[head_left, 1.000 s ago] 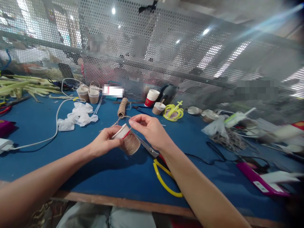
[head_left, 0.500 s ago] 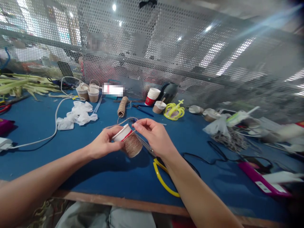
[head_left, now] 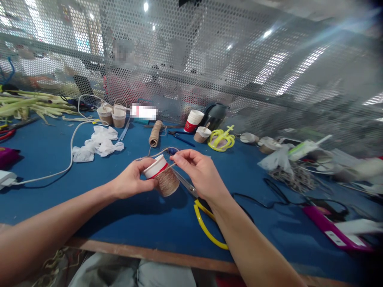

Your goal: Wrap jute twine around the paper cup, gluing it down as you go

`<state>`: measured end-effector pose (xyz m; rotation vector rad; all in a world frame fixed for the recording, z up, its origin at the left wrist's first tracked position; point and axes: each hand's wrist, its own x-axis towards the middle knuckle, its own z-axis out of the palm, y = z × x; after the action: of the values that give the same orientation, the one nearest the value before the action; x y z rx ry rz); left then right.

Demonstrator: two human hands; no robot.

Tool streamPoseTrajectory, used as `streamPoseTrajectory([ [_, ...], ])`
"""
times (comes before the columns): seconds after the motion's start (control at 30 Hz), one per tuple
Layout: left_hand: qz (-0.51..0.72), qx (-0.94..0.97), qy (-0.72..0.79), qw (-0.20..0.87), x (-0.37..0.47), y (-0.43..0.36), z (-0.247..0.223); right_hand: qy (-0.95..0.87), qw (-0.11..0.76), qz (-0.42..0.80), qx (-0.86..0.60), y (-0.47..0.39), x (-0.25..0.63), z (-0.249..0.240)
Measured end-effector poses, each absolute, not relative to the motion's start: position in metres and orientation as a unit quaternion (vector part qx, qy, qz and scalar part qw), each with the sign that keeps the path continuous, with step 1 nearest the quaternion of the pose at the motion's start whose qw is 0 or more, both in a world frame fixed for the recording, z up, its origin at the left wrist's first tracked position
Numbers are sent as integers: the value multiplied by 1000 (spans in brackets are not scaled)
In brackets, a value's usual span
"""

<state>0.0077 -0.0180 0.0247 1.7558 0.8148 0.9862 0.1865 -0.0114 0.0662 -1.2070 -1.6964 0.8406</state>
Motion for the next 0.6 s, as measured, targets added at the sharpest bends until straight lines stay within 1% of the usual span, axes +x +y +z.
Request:
streamPoseTrajectory([
  [0.2,396,729,317,459,8,-22,28,-679,432,348,-482,-6,187,60],
  [0.6,409,747,280,443,8,-22,28,-671,400,386,-492,-7,183,55],
])
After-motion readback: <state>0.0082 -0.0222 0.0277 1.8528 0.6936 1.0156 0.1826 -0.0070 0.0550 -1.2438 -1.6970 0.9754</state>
